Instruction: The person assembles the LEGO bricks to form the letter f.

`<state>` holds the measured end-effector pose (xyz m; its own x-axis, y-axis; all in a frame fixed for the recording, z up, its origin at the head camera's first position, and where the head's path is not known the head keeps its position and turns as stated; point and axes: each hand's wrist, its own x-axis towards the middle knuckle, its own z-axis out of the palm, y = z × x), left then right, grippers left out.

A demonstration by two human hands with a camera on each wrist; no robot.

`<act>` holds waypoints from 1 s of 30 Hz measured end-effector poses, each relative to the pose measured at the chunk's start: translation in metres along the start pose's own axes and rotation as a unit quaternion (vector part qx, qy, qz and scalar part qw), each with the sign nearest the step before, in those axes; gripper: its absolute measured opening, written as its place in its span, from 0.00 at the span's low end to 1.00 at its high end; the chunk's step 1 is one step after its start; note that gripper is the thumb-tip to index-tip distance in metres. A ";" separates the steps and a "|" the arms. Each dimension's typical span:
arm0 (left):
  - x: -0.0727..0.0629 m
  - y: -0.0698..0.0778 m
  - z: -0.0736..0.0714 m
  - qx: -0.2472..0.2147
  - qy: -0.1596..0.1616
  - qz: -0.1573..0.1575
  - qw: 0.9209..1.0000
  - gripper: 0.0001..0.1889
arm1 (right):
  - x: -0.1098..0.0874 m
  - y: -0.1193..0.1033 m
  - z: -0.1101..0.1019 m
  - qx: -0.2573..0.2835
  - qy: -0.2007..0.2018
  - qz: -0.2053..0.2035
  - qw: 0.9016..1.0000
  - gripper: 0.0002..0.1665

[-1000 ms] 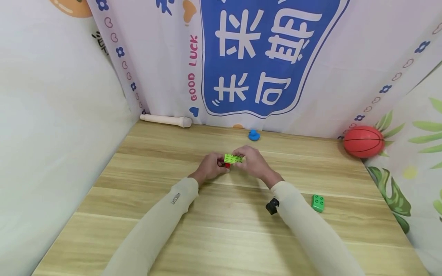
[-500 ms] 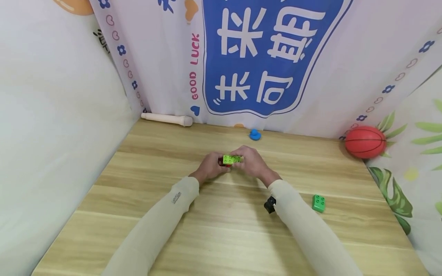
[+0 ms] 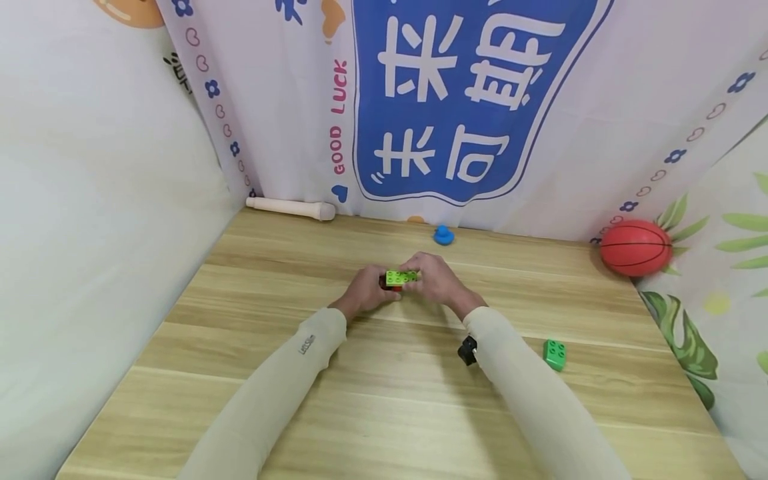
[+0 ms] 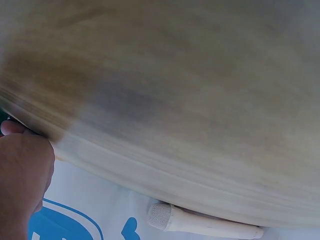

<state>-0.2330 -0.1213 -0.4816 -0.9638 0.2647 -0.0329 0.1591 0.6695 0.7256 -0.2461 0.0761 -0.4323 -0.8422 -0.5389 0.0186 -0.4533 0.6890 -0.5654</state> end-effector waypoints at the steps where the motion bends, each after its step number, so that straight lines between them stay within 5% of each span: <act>1: 0.000 0.000 0.000 -0.001 0.000 -0.001 1.000 0.17 | 0.000 0.000 0.000 0.001 -0.002 0.001 1.000 0.23; 30: 0.000 -0.002 0.000 -0.009 -0.009 -0.009 1.000 0.15 | 0.004 0.000 -0.002 -0.014 -0.016 0.014 1.000 0.25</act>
<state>-0.2333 -0.1226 -0.4830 -0.9625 0.2649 -0.0577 0.1378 0.6611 0.7375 -0.2498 0.0748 -0.4309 -0.8450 -0.5342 -0.0242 -0.4376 0.7169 -0.5427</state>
